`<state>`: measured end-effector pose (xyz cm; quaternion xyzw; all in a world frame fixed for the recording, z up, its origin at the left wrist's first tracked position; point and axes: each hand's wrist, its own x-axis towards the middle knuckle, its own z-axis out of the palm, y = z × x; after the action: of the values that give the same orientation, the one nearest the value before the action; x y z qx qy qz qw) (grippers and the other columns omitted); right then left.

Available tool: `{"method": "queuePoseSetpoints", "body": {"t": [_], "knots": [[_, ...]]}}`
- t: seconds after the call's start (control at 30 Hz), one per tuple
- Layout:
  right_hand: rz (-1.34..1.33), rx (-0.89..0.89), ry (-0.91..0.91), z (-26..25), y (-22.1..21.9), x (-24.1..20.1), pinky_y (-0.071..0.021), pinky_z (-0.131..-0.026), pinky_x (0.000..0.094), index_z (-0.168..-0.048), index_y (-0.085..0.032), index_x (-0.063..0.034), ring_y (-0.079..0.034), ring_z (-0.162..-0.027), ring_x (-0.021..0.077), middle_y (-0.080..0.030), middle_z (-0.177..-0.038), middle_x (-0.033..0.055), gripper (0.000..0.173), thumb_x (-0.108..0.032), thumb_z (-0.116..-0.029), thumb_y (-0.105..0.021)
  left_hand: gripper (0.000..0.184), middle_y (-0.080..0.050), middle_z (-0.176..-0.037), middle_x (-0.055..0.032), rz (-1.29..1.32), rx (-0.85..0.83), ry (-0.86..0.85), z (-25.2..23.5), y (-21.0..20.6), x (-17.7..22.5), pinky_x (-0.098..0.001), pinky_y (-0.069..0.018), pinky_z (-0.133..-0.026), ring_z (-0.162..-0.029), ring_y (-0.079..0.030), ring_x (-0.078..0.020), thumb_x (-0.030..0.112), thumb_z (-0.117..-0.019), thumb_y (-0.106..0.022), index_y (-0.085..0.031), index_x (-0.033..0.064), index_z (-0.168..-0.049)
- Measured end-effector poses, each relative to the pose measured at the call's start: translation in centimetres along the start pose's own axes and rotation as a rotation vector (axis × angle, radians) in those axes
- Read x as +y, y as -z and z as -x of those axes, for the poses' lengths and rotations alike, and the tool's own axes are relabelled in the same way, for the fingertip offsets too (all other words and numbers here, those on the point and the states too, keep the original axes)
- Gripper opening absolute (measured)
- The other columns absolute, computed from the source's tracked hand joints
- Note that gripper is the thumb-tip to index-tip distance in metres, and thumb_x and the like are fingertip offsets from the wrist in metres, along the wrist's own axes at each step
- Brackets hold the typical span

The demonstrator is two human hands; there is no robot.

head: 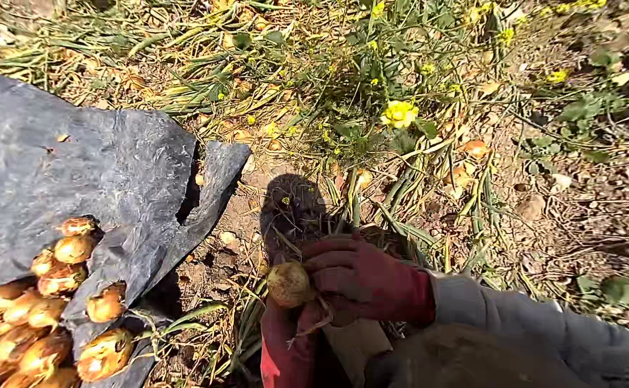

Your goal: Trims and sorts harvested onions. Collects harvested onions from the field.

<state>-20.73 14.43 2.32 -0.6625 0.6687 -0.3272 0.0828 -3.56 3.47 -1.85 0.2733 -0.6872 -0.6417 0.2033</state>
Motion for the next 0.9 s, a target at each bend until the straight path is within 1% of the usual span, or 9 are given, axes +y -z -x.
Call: {"method": "queuePoseSetpoints", "body": {"t": [0.07, 0.17, 0.27, 0.33, 0.43, 0.53, 0.6, 0.7, 0.9], "knots": [[-0.01, -0.186, -0.041, 0.1, -1.6, -0.4, -0.0473, -0.108, 0.0582, -0.107, -0.07, -0.0079, -0.067, -0.119, 0.033, -0.075, -0.112, 0.0113, 0.022, -0.018, -0.0882, -0.075, 0.094, -0.063, -0.135, -0.0165, 0.062, -0.016, -0.021, 0.0, -0.7, -0.1, -0.0321, -0.0569, -0.097, -0.113, -0.067, -0.0139, 0.059, -0.0851, -0.072, -0.046, -0.0106, -0.143], [-0.108, -0.197, -0.073, 0.9, -3.1, 0.2, -0.0528, -0.101, 0.056, -0.103, -0.07, -0.0061, -0.073, -0.103, 0.0315, -0.076, -0.099, 0.0119, 0.019, -0.016, -0.0877, -0.073, 0.071, -0.068, -0.128, -0.0164, 0.118, 0.04, -0.078, 0.3, -1.2, -1.0, -0.0339, -0.0563, -0.101, -0.114, -0.068, -0.017, 0.042, -0.09, -0.074, -0.057, -0.0124, -0.131], [-0.232, -0.182, -0.173, 1.0, -3.4, 0.4, -0.0584, -0.081, 0.051, -0.098, -0.068, -0.0064, -0.072, -0.084, 0.028, -0.071, -0.085, 0.011, 0.01, -0.016, -0.0958, -0.065, 0.053, -0.073, -0.121, -0.0098, 0.011, -0.011, -0.103, 0.1, -0.2, -1.3, -0.032, -0.0604, -0.094, -0.106, -0.072, -0.0154, 0.036, -0.0925, -0.073, -0.066, -0.0045, -0.127], [-0.202, -0.276, -0.33, 0.0, -2.4, 0.4, -0.0586, -0.077, 0.0514, -0.106, -0.069, -0.0075, -0.071, -0.089, 0.0298, -0.071, -0.093, 0.012, 0.014, -0.016, -0.0996, -0.061, 0.044, -0.075, -0.116, -0.0062, -0.099, -0.014, -0.094, -0.5, 0.6, -1.3, -0.031, -0.0617, -0.091, -0.102, -0.073, -0.0128, 0.032, -0.0932, -0.072, -0.07, -0.0003, -0.122], [0.025, -0.3, -0.691, -1.2, -1.3, 3.0, -0.0585, -0.082, 0.0561, -0.116, -0.069, -0.0068, -0.07, -0.1, 0.0346, -0.071, -0.106, 0.0153, 0.02, -0.019, -0.1035, -0.059, 0.036, -0.074, -0.095, 0.0004, -0.03, 0.126, -0.08, -1.6, 3.0, -1.2, -0.0227, -0.0514, -0.048, -0.056, -0.058, -0.0039, 0.029, -0.0994, -0.061, -0.066, 0.0007, -0.122], [0.246, -0.297, -1.113, -0.7, 0.3, 10.9, -0.0557, -0.081, 0.0635, -0.128, -0.062, -0.0107, -0.07, -0.102, 0.041, -0.071, -0.111, 0.019, 0.035, -0.035, -0.1071, -0.049, 0.044, -0.067, -0.068, 0.0023, 0.239, 0.343, -0.109, -3.7, 9.0, -0.9, -0.025, -0.0485, -0.035, -0.039, -0.053, -0.008, 0.041, -0.1102, -0.032, -0.052, 0.0079, -0.131], [0.356, -0.318, -1.325, 0.0, 2.1, 16.6, -0.0533, -0.08, 0.0697, -0.12, -0.066, -0.0073, -0.069, -0.104, 0.0467, -0.07, -0.108, 0.0244, 0.053, -0.054, -0.1036, -0.048, 0.063, -0.059, -0.056, 0.0023, 0.554, 0.441, -0.101, -4.9, 13.4, -0.8, -0.0266, -0.0486, -0.036, -0.038, -0.053, -0.0103, 0.055, -0.1081, -0.008, -0.055, 0.0168, -0.125], [0.34, -0.331, -1.475, 1.1, 3.3, 22.3, -0.0506, -0.088, 0.0715, -0.104, -0.073, -0.0001, -0.066, -0.112, 0.0464, -0.07, -0.113, 0.0279, 0.077, -0.073, -0.0945, -0.051, 0.063, -0.068, -0.074, -0.0057, 0.988, 0.473, -0.005, -5.1, 15.1, -0.4, -0.0298, -0.0559, -0.042, -0.05, -0.063, -0.0166, 0.052, -0.109, -0.015, -0.063, 0.0111, -0.105], [0.209, -0.366, -1.432, 2.1, 2.7, 24.6, -0.0502, -0.09, 0.0707, -0.103, -0.072, 0.0013, -0.066, -0.11, 0.0448, -0.07, -0.112, 0.0271, 0.05, -0.047, -0.0991, -0.058, 0.051, -0.067, -0.076, -0.0005, 0.776, 0.394, 0.407, -4.0, 7.4, 0.1, -0.0235, -0.0509, -0.039, -0.047, -0.059, -0.009, 0.044, -0.1115, -0.016, -0.052, 0.0168, -0.133]]}}
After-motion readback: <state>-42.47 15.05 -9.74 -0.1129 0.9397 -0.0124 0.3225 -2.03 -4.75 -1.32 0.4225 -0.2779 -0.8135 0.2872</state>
